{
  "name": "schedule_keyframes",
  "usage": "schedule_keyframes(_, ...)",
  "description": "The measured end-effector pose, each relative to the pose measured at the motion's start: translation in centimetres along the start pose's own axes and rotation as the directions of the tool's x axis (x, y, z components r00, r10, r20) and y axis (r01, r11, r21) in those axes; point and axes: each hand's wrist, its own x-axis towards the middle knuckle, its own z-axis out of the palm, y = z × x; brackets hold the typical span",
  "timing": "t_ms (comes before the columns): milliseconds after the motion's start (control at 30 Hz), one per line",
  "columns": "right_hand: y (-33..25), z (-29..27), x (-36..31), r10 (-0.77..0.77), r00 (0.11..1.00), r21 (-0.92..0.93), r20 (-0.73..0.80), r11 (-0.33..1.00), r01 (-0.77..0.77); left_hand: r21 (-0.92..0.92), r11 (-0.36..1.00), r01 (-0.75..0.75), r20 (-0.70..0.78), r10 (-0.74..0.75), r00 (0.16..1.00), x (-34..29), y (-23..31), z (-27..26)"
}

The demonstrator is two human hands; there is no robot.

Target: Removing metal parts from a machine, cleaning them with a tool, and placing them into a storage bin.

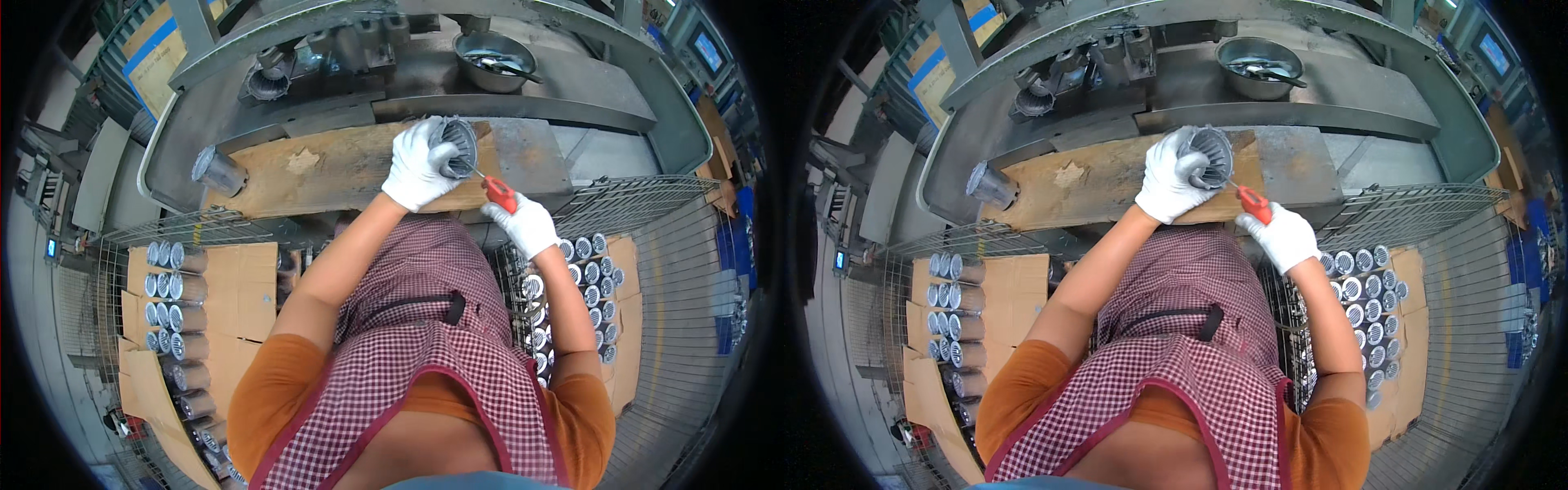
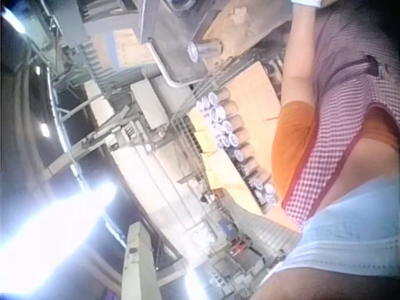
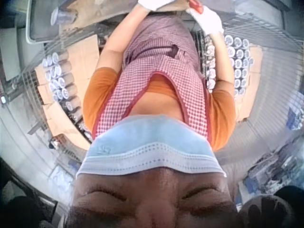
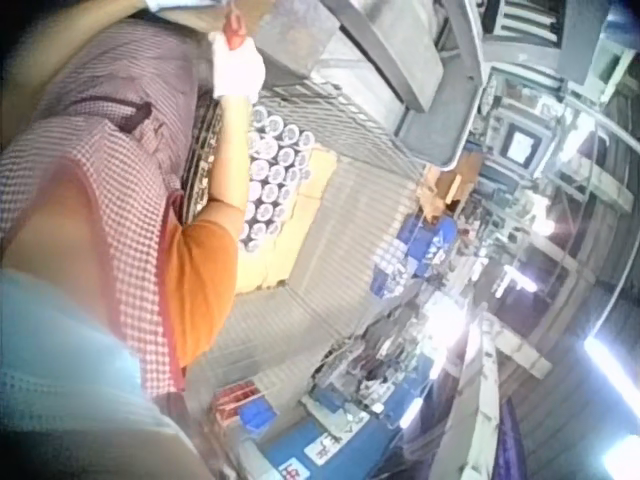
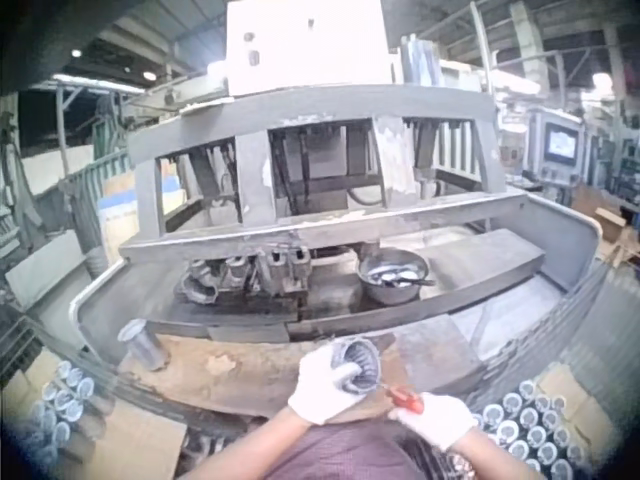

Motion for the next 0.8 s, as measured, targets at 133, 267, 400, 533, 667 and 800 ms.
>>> schedule_keyframes(133, 0.6, 0.5, 0.3, -0.016, 1.000, -0.004, -0.012, 1.000, 0.016, -0.043, 0.999, -0.012, -0.015, 0.012, 1.000, 0.0, -0.5, 0.5)
schedule_keyframes(267, 0.3, 0.8, -0.2, -0.051, 0.998, 0.115, 0.044, 0.992, 0.046, -0.034, 0.999, -0.006, -0.033, 0.005, 0.999, -0.2, -0.3, 0.1)
schedule_keyframes(400, 0.8, 1.7, 0.5, -0.047, 0.988, 0.317, 0.147, 0.949, -0.002, -0.053, 0.998, 0.034, -0.032, -0.036, 0.999, -1.0, -0.7, -0.3)
schedule_keyframes(533, 2.1, -0.3, 1.7, -0.076, 0.973, 0.331, -0.217, 0.932, 0.147, -0.157, 0.962, 0.223, -0.054, -0.234, 0.971, -1.4, -1.4, -1.4)
schedule_keyframes(667, 6.4, -7.3, 3.5, 0.043, 0.737, 0.258, -0.674, 0.949, 0.181, -0.200, 0.787, 0.584, 0.130, -0.570, 0.812, -2.1, -2.8, -4.9)
schedule_keyframes(800, 13.7, -13.4, 5.7, 0.344, 0.472, 0.489, -0.812, 0.842, 0.228, -0.366, 0.632, 0.684, 0.155, -0.683, 0.714, -5.3, -6.8, -7.3)
